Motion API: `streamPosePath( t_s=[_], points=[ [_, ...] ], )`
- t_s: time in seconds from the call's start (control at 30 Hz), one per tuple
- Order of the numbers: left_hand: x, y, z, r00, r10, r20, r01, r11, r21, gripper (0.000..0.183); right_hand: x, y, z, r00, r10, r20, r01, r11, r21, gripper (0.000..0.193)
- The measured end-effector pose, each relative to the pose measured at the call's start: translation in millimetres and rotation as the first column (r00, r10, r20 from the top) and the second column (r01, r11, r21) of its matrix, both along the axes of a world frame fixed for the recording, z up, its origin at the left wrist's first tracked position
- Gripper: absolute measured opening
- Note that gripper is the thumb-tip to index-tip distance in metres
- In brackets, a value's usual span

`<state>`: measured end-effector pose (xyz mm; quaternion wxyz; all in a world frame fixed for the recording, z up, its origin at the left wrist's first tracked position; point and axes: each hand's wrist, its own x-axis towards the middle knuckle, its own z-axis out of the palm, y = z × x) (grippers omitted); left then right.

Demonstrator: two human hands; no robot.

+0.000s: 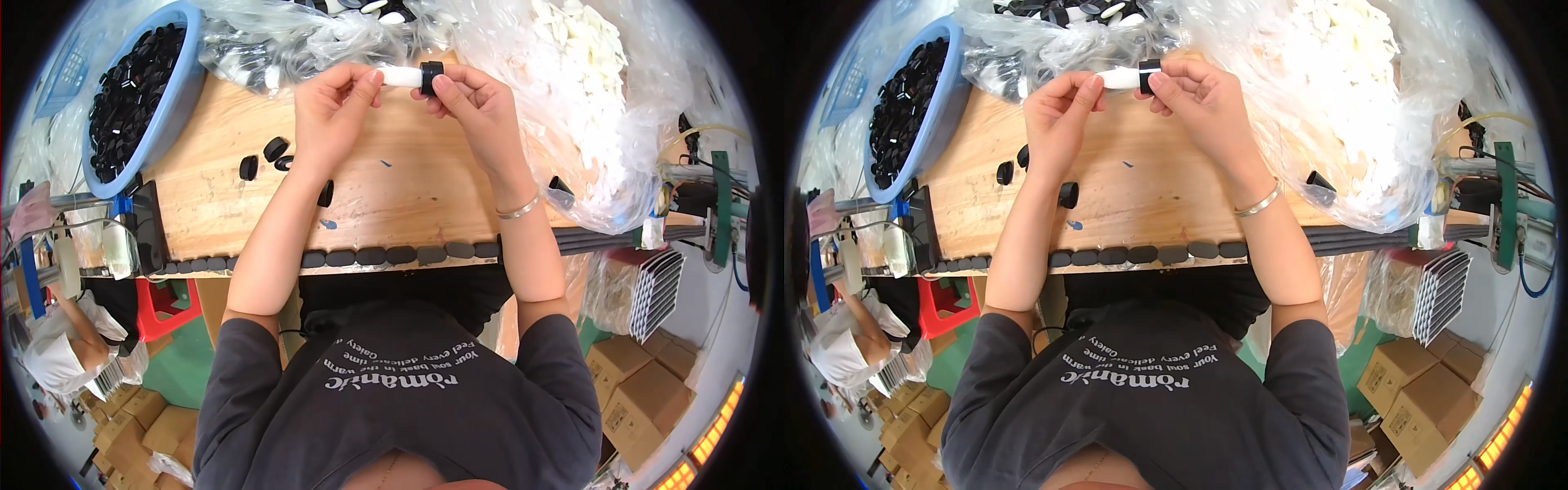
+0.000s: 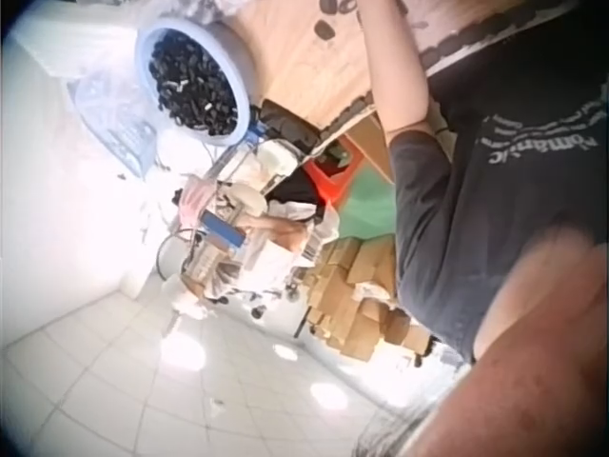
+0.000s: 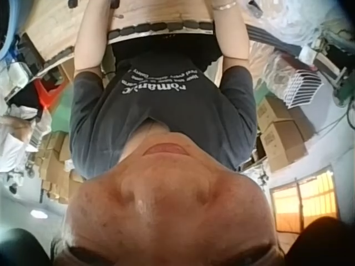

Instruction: Assembling small black and white plastic components at a workbench.

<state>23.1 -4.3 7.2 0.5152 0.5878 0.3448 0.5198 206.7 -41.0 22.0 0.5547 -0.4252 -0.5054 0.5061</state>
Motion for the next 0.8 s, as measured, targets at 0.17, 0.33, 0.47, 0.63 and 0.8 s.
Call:
streamPosePath(
  t_s=[0.17,0.33,0.47,0.63,0.8],
  points=[
    [-27,2,23,0.908,-0.057,-0.414,0.077,0.997,0.031,0.018,12,2,9,0.975,0.125,0.181,-0.118,0.992,-0.052,0.019],
    [-74,-17,28,0.84,0.217,-0.496,-0.177,0.976,0.127,0.028,8,25,76,0.75,0.2,0.63,-0.212,0.976,-0.057,0.021],
    [-80,-27,3,0.455,0.554,-0.697,-0.085,0.806,0.586,0.027,-16,92,97,0.564,-0.538,0.626,0.034,0.773,0.634,0.02],
    [-94,-39,-11,0.295,0.459,-0.838,-0.186,0.888,0.421,0.022,-1,77,98,0.692,-0.544,0.475,0.246,0.796,0.553,0.022],
    [-90,-28,-15,0.353,0.399,-0.846,-0.14,0.917,0.374,0.015,142,46,54,0.192,-0.711,0.676,0.421,0.682,0.598,0.029]
  ],
)
